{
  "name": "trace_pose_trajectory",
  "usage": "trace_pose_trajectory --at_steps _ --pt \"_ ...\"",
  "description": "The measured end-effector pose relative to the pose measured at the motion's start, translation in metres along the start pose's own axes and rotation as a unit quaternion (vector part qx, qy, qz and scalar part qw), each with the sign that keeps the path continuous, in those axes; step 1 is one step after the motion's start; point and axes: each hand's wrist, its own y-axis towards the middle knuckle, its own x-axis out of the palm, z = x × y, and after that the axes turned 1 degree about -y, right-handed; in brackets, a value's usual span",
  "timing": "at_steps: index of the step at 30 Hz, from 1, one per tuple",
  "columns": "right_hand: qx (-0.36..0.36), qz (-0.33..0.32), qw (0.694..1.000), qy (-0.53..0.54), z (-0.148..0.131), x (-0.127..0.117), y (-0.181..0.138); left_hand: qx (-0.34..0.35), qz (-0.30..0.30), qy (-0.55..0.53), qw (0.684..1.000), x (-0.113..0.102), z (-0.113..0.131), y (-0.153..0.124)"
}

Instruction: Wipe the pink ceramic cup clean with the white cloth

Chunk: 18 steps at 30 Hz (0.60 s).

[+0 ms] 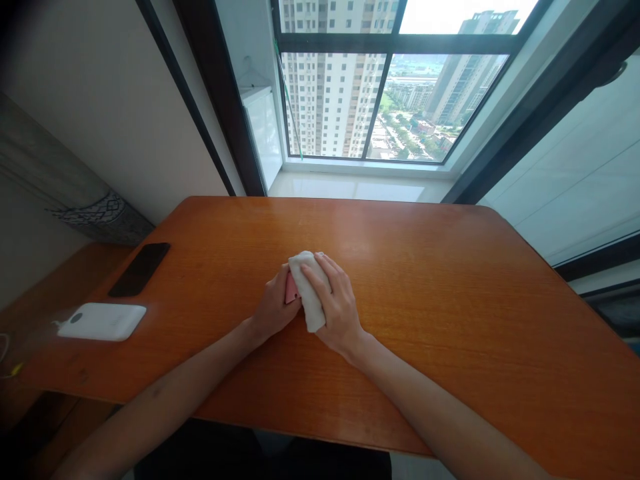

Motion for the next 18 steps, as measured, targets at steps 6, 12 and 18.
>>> trace_pose_trajectory --at_steps 6,12,18 --pt "0.074 0.024 0.996 0.039 0.0027 0.0020 0.0025 -0.016 -0.005 0.027 0.999 0.0000 0.0001 -0.0001" --pt "-0.015 0.001 1.000 -0.013 0.0005 0.0004 0.0004 -0.003 -0.003 -0.004 1.000 -0.0006 0.0001 0.0005" --pt "0.065 0.016 0.997 0.038 0.0031 0.0012 0.0010 -0.012 0.002 0.022 1.000 0.0003 0.0017 0.0015"
